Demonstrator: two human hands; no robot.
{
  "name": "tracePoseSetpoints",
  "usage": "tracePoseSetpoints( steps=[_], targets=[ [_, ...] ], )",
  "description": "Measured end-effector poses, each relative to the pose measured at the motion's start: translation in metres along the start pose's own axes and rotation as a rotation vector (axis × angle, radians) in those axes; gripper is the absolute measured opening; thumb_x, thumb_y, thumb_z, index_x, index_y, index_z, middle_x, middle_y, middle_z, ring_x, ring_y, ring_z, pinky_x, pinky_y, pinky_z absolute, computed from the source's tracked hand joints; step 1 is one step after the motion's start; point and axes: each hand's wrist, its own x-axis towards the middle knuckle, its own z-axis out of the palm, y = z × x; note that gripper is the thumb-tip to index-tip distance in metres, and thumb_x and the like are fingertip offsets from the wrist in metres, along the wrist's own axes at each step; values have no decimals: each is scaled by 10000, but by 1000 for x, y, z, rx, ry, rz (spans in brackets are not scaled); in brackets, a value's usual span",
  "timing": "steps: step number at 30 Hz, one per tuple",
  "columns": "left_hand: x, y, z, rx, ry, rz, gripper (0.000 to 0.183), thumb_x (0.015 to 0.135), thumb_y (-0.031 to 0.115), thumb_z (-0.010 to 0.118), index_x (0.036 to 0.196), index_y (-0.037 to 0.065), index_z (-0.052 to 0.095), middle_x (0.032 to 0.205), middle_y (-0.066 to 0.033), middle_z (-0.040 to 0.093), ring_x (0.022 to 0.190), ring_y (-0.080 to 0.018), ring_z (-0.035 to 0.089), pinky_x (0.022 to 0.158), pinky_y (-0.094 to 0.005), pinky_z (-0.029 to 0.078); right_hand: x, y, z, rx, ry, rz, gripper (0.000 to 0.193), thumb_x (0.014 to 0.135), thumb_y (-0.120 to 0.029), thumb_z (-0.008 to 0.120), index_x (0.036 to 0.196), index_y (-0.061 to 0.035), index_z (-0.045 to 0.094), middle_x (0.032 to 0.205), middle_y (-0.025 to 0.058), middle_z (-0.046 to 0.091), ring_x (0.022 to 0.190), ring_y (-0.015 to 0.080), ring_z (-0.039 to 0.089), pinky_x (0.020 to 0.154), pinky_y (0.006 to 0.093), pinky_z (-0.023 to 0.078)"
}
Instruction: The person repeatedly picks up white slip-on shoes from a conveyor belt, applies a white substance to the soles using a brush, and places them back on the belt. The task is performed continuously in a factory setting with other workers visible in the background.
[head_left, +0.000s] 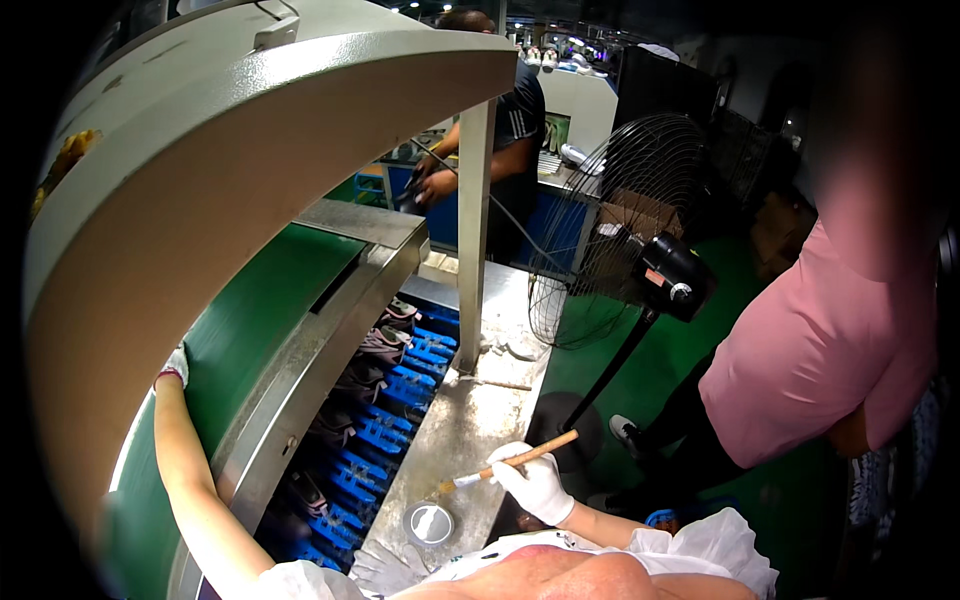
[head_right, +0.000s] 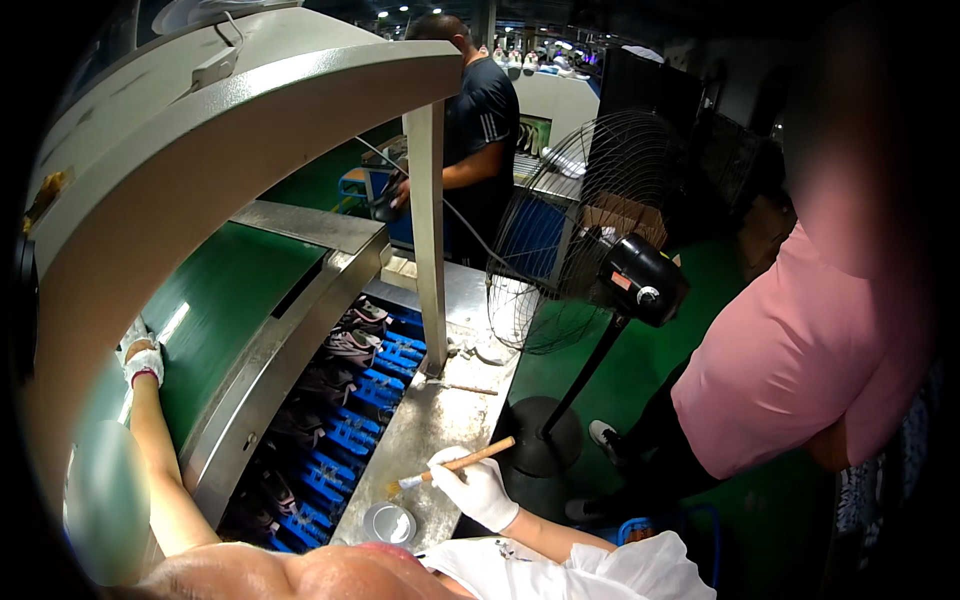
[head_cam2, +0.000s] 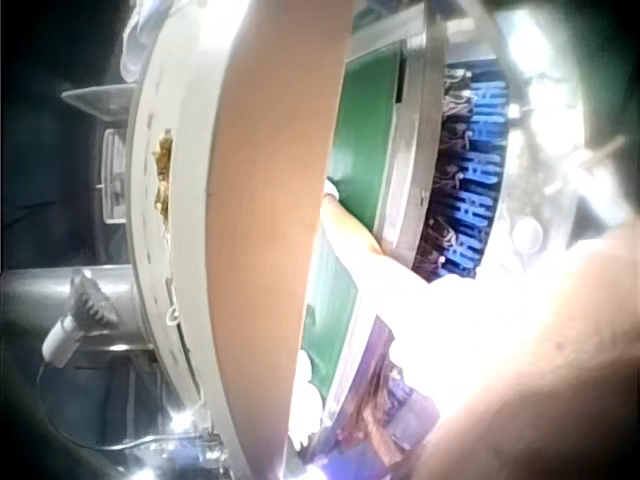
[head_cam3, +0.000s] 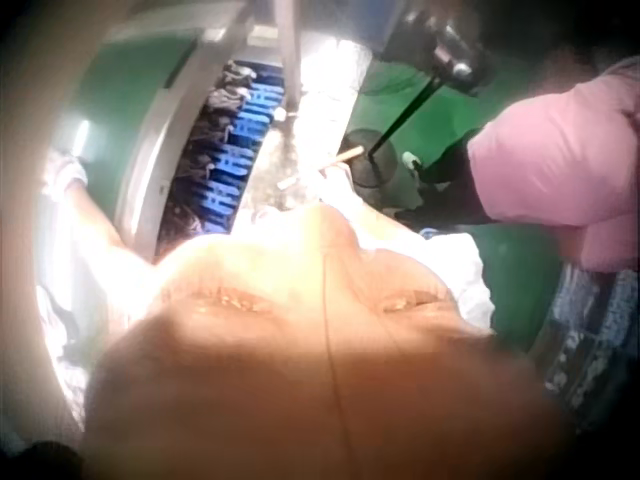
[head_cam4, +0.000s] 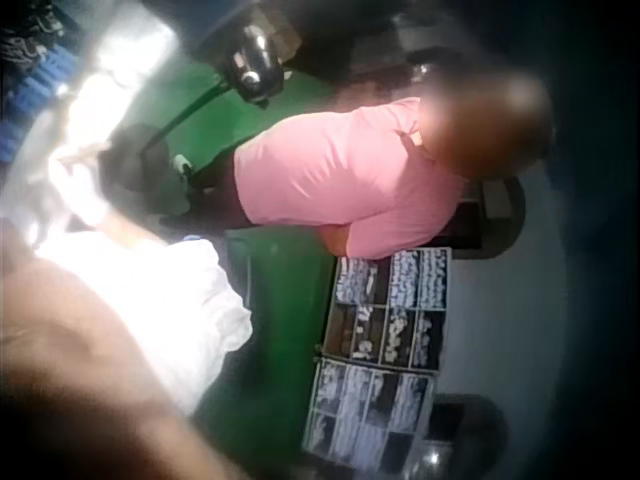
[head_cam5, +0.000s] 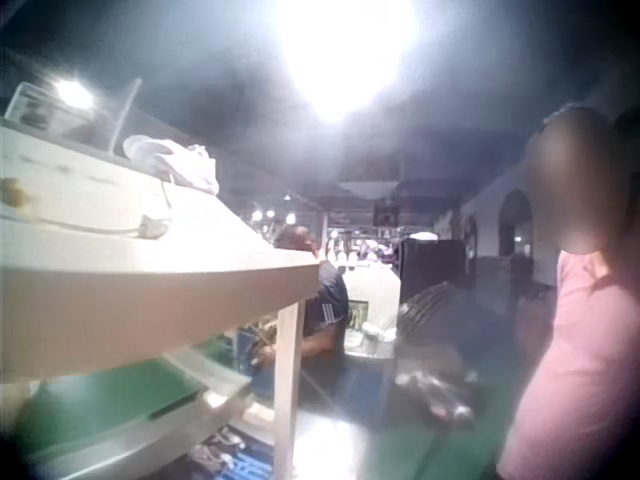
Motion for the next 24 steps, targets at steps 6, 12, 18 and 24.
tracePoseSetpoints(
  steps=[6,12,18,24],
  targets=[
    [19,16,12,5,-6,5,608,981,364,497,1513,186,263,1589,-94,195,1376,-384,316,1031,-610,361,8,16,3,-42,41,-2,105,920,-48,637,1004,13,658,832,95,709,711,137,668,629,281,514],
    [31,30,18,-15,-4,21,571,985,353,492,1488,172,292,1560,-102,235,1335,-374,355,1002,-587,388,12,22,4,-57,60,41,81,922,-57,636,962,7,667,831,67,692,721,110,650,615,264,504],
    [38,43,20,-41,2,48,535,989,342,486,1463,158,320,1531,-111,275,1294,-364,394,972,-565,416,18,22,8,-45,53,74,86,926,-54,630,973,12,660,811,68,686,726,123,657,625,274,510],
    [42,45,23,-62,8,58,501,992,330,481,1438,143,349,1502,-119,315,1253,-354,434,943,-542,444,19,21,7,-83,38,46,91,917,-53,643,982,6,664,793,58,684,703,126,652,622,275,508]
  ],
)
